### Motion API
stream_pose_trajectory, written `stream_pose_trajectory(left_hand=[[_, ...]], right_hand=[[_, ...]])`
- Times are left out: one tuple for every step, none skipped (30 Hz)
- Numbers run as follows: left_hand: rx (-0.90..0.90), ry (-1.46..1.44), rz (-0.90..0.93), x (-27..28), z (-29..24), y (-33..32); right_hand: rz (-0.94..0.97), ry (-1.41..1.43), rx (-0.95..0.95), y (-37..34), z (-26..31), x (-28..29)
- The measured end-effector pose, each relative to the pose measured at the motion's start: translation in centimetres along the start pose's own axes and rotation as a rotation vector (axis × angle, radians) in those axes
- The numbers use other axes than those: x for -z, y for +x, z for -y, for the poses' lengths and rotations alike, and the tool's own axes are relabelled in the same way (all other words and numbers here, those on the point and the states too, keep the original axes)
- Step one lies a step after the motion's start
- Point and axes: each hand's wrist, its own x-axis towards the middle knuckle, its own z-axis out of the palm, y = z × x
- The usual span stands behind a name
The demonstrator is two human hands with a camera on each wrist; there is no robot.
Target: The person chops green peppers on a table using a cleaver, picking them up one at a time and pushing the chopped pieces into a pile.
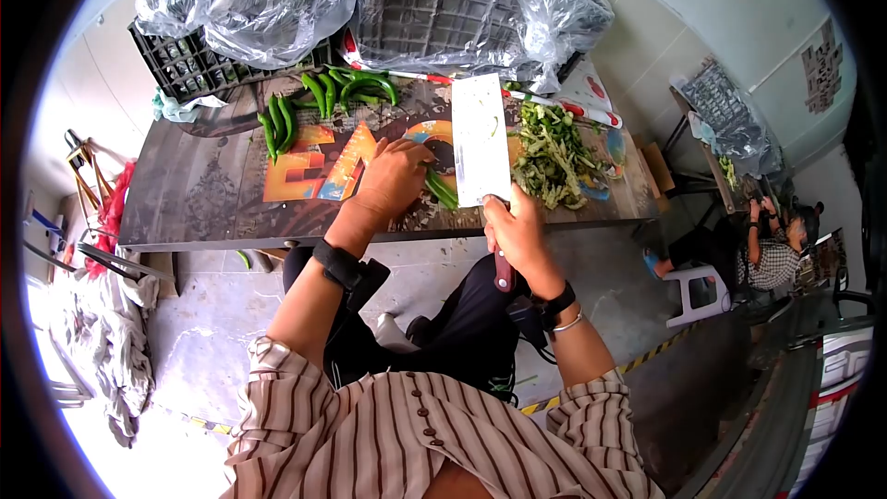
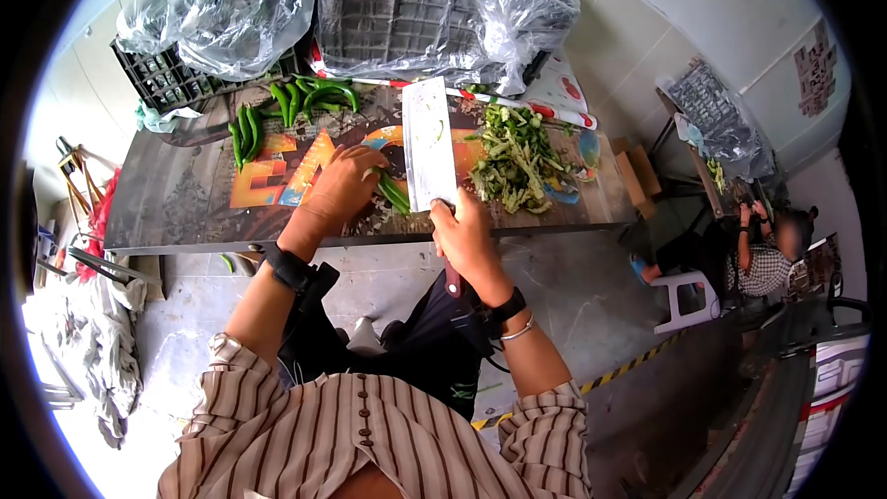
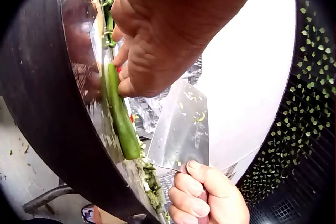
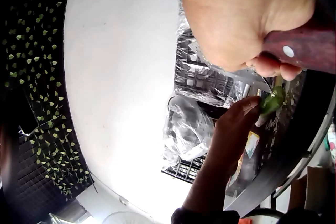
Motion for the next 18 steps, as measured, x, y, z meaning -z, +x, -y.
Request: stream_pose_trajectory(left_hand=[[-0.002, 0.016, 0.014, 0.3, 0.0, 0.0], [-0.003, 0.032, 0.029, 0.6, 0.0, 0.0], [0.000, 0.034, 0.031, 0.9, -0.1, -0.2], [0.023, 0.042, 0.067, 1.2, -0.3, -0.5], [0.046, 0.050, 0.101, 1.5, -0.7, -0.8], [0.049, 0.052, 0.100, 1.9, -1.1, -1.2], [0.107, 0.033, 0.108, 2.1, -1.7, -1.7], [0.165, 0.014, 0.115, 2.3, -2.1, -2.2], [0.186, -0.014, 0.112, 2.4, -2.3, -2.6], [0.191, -0.015, 0.112, 2.4, -2.5, -3.1], [0.191, -0.043, 0.061, 2.2, -2.7, -3.4], [0.190, -0.072, 0.009, 2.1, -2.9, -3.6], [0.219, -0.112, -0.001, 2.0, -3.1, -3.8], [0.222, -0.114, -0.004, 1.9, -3.2, -4.0], [0.228, -0.133, -0.029, 1.8, -3.2, -4.1], [0.232, -0.153, -0.053, 1.7, -3.2, -4.1], [0.232, -0.153, -0.055, 1.7, -3.2, -4.2], [0.239, -0.160, -0.063, 1.6, -3.2, -4.2]], right_hand=[[0.008, 0.005, 0.010, 0.1, -0.3, 0.0], [0.017, 0.009, 0.019, 0.2, -0.5, -0.1], [0.020, 0.011, 0.017, 0.2, -0.6, -0.3], [0.000, 0.030, 0.014, 0.2, -0.6, -0.4], [-0.018, 0.050, 0.012, 0.4, -0.6, -0.5], [-0.014, 0.051, 0.012, 0.5, -0.7, -0.6], [-0.017, 0.081, 0.026, 0.5, -0.7, -0.7], [-0.020, 0.112, 0.040, 0.5, -0.7, -0.8], [-0.017, 0.112, 0.036, 0.5, -0.8, -0.9], [-0.023, 0.128, 0.040, 0.5, -0.8, -1.1], [-0.029, 0.144, 0.043, 0.5, -0.8, -1.3], [-0.026, 0.142, 0.041, 0.6, -0.9, -1.5], [-0.033, 0.124, 0.057, 0.7, -1.2, -1.7], [-0.040, 0.106, 0.074, 0.8, -1.2, -1.9], [-0.042, 0.124, 0.071, 0.9, -1.1, -2.2], [-0.041, 0.121, 0.072, 1.0, -1.0, -2.5], [-0.048, 0.122, 0.071, 1.1, -1.0, -2.7], [-0.056, 0.123, 0.069, 1.2, -1.0, -2.9]])
